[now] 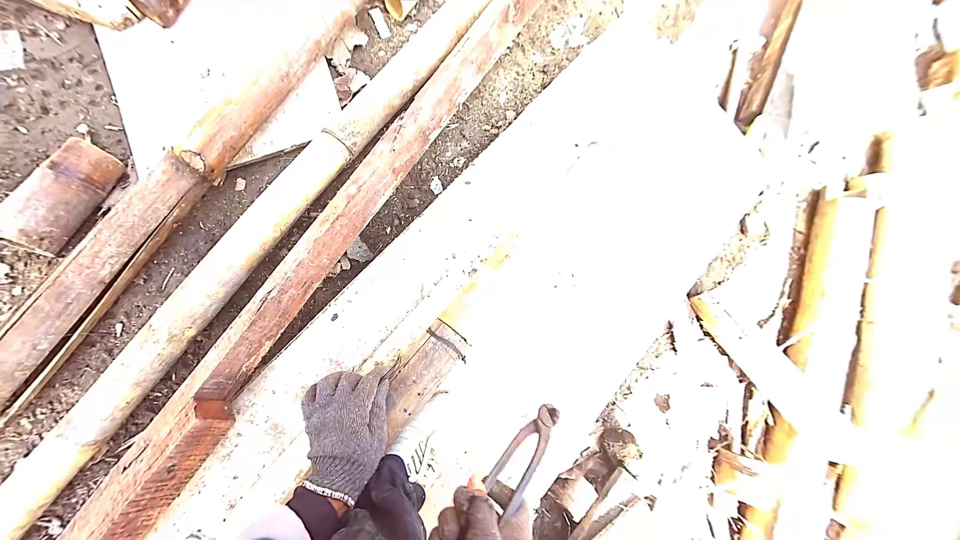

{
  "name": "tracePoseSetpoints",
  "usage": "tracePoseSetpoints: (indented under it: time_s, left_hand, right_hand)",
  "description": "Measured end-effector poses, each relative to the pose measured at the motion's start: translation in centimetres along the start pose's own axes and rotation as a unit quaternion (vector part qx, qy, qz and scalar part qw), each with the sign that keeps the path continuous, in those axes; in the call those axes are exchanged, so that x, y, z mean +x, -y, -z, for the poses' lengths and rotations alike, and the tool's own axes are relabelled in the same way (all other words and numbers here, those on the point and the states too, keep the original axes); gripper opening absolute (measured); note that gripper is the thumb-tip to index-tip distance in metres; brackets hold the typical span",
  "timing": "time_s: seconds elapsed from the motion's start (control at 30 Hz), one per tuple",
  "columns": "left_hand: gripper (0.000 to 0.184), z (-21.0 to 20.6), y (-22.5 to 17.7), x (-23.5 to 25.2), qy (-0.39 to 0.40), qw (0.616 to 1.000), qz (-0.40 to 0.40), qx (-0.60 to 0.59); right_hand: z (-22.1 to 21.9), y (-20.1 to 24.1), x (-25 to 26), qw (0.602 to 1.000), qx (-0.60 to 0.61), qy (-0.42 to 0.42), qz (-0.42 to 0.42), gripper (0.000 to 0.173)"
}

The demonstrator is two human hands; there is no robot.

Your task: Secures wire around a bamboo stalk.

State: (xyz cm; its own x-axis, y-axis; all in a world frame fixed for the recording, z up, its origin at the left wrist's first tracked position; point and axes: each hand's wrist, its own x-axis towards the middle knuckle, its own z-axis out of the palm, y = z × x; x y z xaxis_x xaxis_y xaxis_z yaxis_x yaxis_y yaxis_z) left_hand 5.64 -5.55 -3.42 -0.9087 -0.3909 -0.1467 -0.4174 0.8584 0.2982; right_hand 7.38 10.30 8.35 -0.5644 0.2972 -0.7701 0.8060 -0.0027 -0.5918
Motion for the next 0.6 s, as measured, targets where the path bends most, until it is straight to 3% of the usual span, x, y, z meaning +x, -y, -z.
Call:
tracePoseSetpoints:
  time_s: [0.1, 0.23, 0.33, 0.4, 0.5, 0.6]
  left_hand:
    - [0.045, 0.0, 0.0, 0.1, 0.006, 1.000, -0.004, -0.007]
    - [0.043, -0.1, 0.0, 0.2, -0.003, 1.000, -0.003, -0.011]
    - [0.044, -0.2, 0.2, -0.3, 0.001, 1.000, -0.005, -0.013]
    - [0.045, -0.2, 0.2, -0.1, 0.003, 1.000, -0.008, -0.014]
    - [0.044, -0.1, 0.2, 0.0, -0.001, 1.000, -0.005, -0.017]
    - [0.041, 0.1, 0.3, -0.3, -0.018, 0.999, -0.010, -0.033]
  right_hand:
    - [0.1, 0.3, -0.3, 0.990, -0.097, 0.094, 0.034, 0.029]
    - [-0.6, -0.9, 0.3, 0.995, -0.072, -0.001, 0.062, 0.036]
    - [0.0, -0.3, 0.3, 0.990, -0.106, 0.083, 0.033, 0.034]
    - [0.6, 0.2, 0.8, 0.993, -0.068, 0.094, 0.028, 0.028]
    - [2.0, 1.0, 3.3, 0.986, -0.150, 0.003, 0.074, 0.036]
    - [4.2, 0.5, 7.3, 0.918, -0.352, -0.152, 0.101, 0.055]
